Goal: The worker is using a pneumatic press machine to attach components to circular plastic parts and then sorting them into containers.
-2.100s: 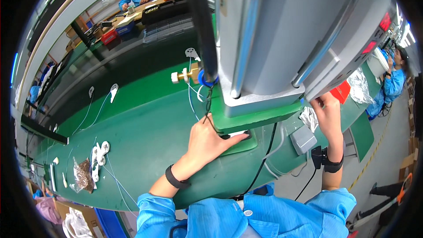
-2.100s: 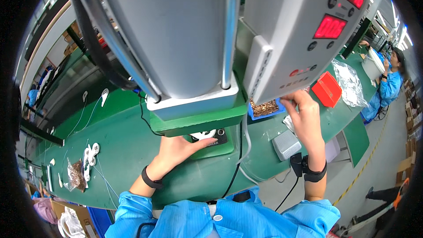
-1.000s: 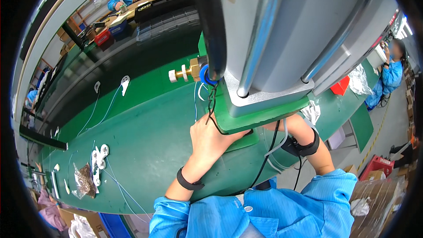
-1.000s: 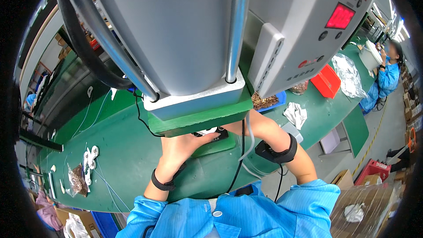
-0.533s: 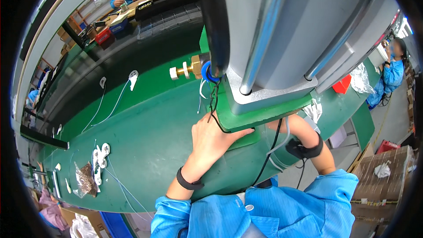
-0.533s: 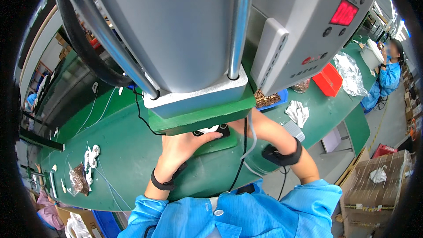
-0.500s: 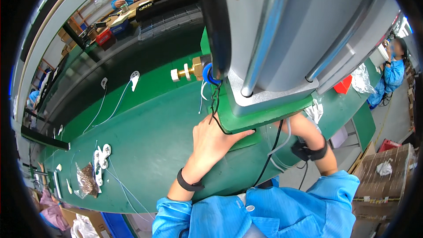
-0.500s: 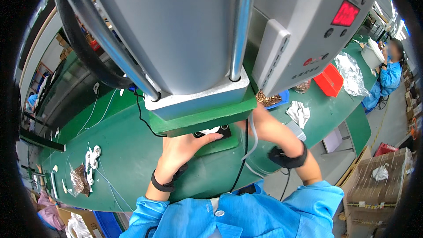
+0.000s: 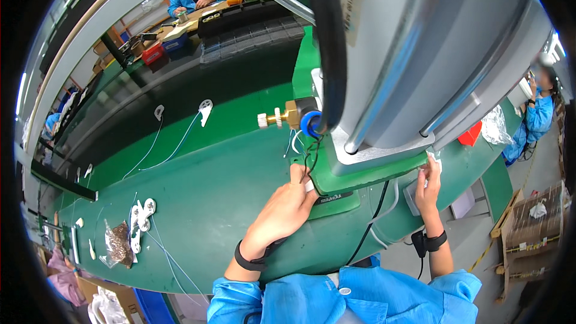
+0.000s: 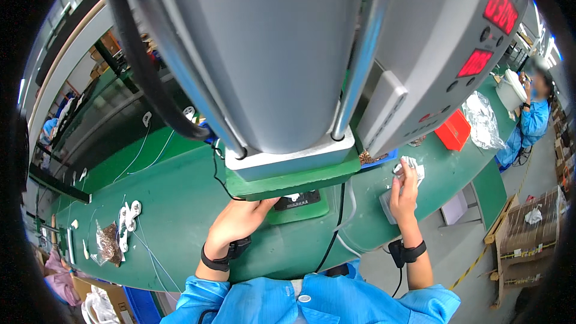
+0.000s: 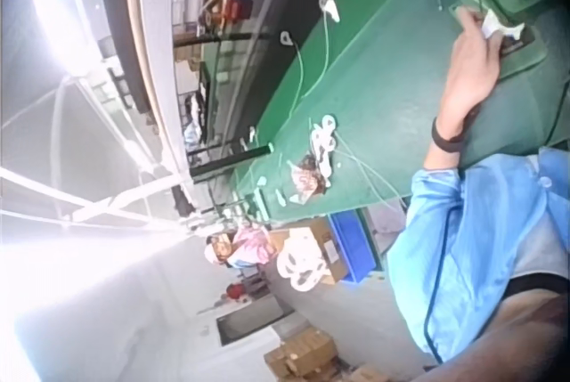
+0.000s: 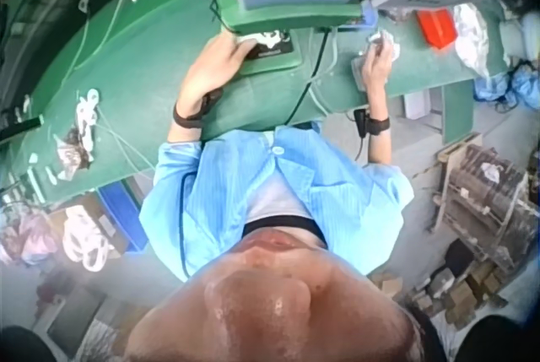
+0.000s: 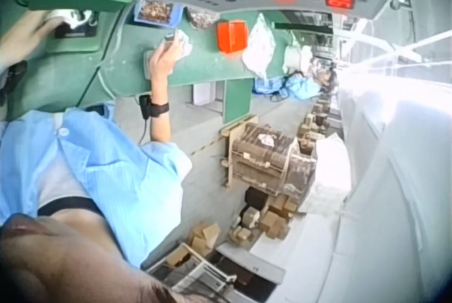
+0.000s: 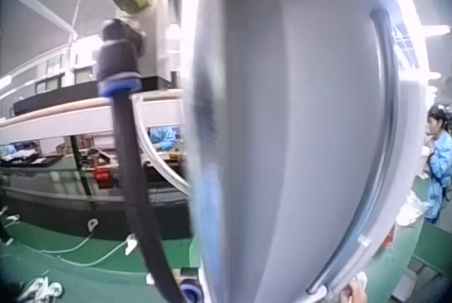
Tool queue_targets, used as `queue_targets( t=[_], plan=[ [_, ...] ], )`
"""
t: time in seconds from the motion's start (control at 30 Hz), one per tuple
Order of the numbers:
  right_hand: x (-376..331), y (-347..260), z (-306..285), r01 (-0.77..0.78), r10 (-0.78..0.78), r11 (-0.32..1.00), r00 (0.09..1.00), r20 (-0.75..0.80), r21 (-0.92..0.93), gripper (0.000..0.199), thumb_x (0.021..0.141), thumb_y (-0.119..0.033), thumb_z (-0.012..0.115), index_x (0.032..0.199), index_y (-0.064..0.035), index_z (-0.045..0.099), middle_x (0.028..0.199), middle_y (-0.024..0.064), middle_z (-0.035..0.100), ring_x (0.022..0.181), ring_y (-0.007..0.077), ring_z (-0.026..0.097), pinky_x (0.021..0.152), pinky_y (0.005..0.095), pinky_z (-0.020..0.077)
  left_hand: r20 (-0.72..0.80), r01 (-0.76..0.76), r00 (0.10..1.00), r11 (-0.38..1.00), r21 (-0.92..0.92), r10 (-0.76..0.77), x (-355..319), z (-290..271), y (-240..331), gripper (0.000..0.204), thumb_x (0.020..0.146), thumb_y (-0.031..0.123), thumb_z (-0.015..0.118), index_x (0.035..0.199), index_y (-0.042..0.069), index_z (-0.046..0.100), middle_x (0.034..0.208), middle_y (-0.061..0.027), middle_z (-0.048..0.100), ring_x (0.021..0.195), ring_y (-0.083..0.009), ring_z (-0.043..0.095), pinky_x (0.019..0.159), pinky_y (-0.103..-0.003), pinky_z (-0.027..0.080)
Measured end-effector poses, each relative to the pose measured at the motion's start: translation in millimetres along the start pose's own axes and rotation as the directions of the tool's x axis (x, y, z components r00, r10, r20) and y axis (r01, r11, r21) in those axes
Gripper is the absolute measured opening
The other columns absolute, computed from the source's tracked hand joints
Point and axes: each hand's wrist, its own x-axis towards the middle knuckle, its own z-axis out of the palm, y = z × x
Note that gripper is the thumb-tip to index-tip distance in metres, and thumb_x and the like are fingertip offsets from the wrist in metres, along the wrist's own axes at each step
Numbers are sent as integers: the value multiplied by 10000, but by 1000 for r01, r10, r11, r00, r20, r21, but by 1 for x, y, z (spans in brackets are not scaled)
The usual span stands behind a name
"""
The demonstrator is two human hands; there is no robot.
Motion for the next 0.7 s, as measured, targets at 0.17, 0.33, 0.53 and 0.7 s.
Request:
queue_targets(
  t=[0.17, 0.33, 0.53, 0.7],
  plan=[
    [8, 2, 0, -20, 20, 1000, 997, -80, 1, 369, 821, 26, 482, 1189, 2, 462, 804, 63, 479, 644, 136, 444, 601, 249, 384, -22, 5, 1000, 1000, -28, -6, 1, 0, 3, 274, 882, 113, 461, 1055, -27, 303, 909, -284, 570, 851, -438, 557, 724, -459, 435],
    [11, -11, -10, -9, 7, 1000, 990, -143, -15, 348, 820, 25, 488, 1167, 2, 479, 811, 64, 508, 647, 118, 458, 604, 237, 389, -18, -7, 1000, 999, -41, 7, 2, 0, 1, 273, 885, 122, 455, 1068, -19, 309, 858, -246, 588, 778, -404, 574, 678, -458, 427],
    [23, -17, -25, -26, 24, 1000, 966, -258, -5, 379, 809, 37, 489, 1185, -3, 473, 819, 54, 519, 634, 102, 447, 603, 232, 390, -51, 23, 998, 996, -82, -28, 1, 2, 1, 267, 881, 119, 458, 1069, -6, 314, 861, -227, 597, 774, -390, 576, 679, -449, 428],
    [25, -27, -23, -8, 10, 1000, 976, -218, 9, 387, 796, 55, 496, 1178, 0, 472, 826, 66, 520, 635, 106, 450, 607, 231, 392, -100, -22, 995, 993, -112, 11, 1, -5, 1, 264, 870, 105, 480, 1059, 13, 320, 916, -227, 602, 869, -388, 570, 749, -411, 438]
  ],
)
